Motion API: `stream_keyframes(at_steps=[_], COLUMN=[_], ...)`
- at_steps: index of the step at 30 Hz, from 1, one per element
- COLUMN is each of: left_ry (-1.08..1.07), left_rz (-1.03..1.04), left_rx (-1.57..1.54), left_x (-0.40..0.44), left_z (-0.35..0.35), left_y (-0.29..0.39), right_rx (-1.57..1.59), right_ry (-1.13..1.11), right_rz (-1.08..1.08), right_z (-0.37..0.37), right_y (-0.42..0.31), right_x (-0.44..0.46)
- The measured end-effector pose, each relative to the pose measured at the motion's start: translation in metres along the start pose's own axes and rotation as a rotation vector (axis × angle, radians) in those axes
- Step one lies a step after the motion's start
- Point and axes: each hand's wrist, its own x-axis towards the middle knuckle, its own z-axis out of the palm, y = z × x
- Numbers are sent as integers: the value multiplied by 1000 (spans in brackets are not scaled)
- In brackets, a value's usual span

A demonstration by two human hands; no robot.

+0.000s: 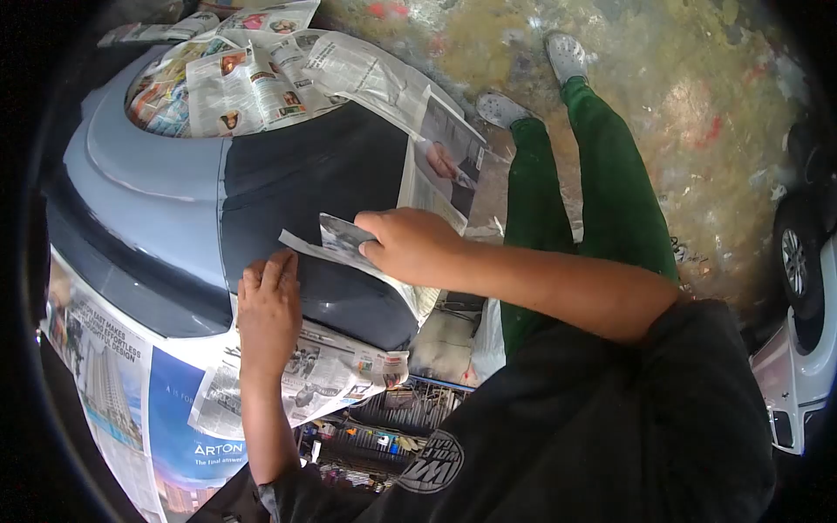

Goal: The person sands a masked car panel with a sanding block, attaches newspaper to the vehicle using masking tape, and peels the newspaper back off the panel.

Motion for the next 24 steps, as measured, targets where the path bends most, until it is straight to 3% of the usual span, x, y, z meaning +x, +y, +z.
stream_keyframes(at_steps=[4,19,24], left_ry=[-55,-97,-118], left_rz=[150,76,71], left_rx=[53,88,15], left_x=[10,17,-3], left_z=[5,12,7], left_y=[-4,-17,16], right_rx=[1,-35,-279], right_ry=[30,8,108], right_rz=[-23,-20,-263], right_z=[13,30,9], right_y=[4,2,11], right_x=[8,20,18])
